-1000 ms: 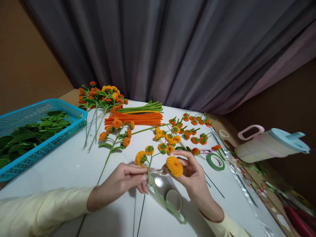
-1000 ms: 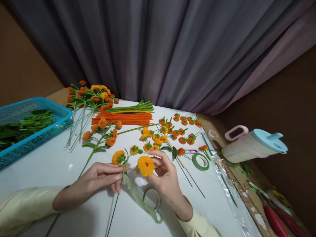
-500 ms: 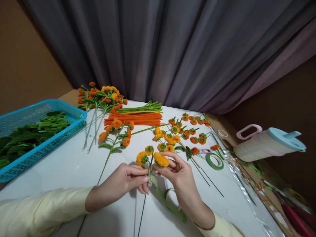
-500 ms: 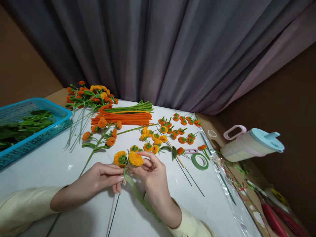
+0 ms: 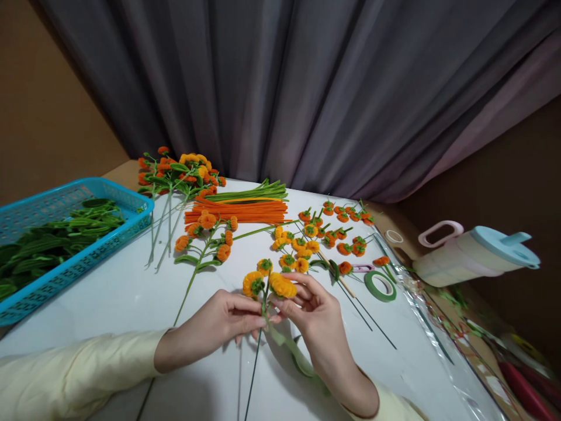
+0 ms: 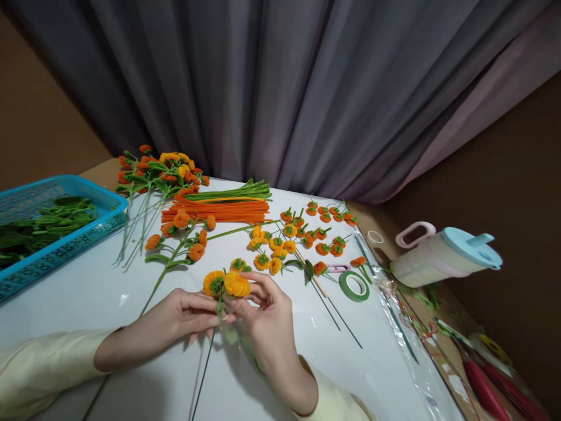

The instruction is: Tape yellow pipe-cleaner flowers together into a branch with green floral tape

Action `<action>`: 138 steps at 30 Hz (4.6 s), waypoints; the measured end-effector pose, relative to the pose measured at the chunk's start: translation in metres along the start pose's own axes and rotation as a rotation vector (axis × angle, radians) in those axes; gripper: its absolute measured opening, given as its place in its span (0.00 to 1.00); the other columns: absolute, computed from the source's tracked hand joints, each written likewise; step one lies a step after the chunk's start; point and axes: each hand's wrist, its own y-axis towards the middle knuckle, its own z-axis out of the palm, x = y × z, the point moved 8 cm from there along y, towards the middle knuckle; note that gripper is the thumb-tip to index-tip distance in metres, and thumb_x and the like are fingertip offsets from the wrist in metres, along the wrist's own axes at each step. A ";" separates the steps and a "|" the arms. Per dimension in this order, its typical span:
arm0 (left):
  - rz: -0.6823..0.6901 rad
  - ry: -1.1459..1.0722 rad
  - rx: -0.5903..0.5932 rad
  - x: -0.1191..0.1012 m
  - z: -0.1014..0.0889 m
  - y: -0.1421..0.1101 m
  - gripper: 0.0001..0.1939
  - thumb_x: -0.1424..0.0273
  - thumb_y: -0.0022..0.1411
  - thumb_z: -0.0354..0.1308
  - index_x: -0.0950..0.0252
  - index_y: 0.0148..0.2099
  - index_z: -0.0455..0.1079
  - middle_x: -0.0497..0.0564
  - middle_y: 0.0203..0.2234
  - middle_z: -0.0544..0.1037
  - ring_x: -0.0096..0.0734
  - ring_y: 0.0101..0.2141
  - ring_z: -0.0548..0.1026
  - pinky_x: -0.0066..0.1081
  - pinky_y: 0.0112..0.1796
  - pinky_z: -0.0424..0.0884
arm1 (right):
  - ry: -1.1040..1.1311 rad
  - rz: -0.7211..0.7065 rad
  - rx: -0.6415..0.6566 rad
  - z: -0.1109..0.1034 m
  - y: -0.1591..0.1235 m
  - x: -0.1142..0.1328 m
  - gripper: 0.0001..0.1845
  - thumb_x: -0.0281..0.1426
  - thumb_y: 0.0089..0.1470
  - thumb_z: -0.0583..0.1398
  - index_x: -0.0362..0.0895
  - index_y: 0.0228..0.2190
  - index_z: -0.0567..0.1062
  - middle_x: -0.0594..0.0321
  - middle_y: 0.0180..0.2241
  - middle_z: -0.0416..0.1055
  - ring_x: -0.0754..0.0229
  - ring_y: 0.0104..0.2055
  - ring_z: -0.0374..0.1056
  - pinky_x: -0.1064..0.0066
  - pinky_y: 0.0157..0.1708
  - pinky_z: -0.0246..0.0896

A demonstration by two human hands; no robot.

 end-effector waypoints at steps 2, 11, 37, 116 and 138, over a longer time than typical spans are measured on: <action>0.017 0.016 -0.037 -0.003 -0.002 0.000 0.12 0.64 0.53 0.58 0.68 0.25 0.72 0.45 0.19 0.67 0.22 0.20 0.61 0.23 0.21 0.56 | -0.006 0.006 0.028 0.003 0.001 0.000 0.20 0.30 0.34 0.71 0.44 0.32 0.73 0.63 0.27 0.74 0.58 0.28 0.69 0.69 0.24 0.69; 0.030 -0.042 -0.106 0.003 -0.005 0.000 0.10 0.64 0.50 0.58 0.67 0.24 0.69 0.44 0.18 0.66 0.25 0.23 0.62 0.25 0.26 0.58 | -0.375 -0.058 0.186 0.007 -0.010 -0.003 0.24 0.34 0.38 0.70 0.46 0.36 0.67 0.63 0.32 0.73 0.58 0.33 0.69 0.67 0.36 0.64; 0.121 -0.019 -0.054 -0.003 -0.001 -0.003 0.08 0.70 0.52 0.56 0.68 0.26 0.72 0.46 0.19 0.73 0.23 0.21 0.67 0.23 0.24 0.63 | -0.891 -0.707 0.425 0.036 -0.038 0.034 0.09 0.20 0.57 0.51 0.43 0.32 0.68 0.60 0.28 0.68 0.60 0.29 0.63 0.72 0.30 0.58; 0.384 0.504 -0.199 -0.026 0.003 -0.020 0.12 0.65 0.63 0.51 0.66 0.31 0.69 0.49 0.23 0.74 0.27 0.26 0.70 0.23 0.27 0.64 | -1.052 -0.598 0.498 0.033 0.006 0.121 0.10 0.33 0.56 0.60 0.44 0.41 0.73 0.56 0.38 0.75 0.58 0.38 0.71 0.70 0.35 0.67; 0.287 0.268 -0.089 -0.016 0.013 -0.011 0.16 0.65 0.63 0.49 0.67 0.28 0.71 0.48 0.19 0.73 0.27 0.24 0.70 0.25 0.28 0.64 | -1.204 -0.749 0.509 0.041 -0.016 0.106 0.09 0.34 0.58 0.59 0.41 0.36 0.73 0.57 0.35 0.74 0.58 0.37 0.70 0.69 0.38 0.63</action>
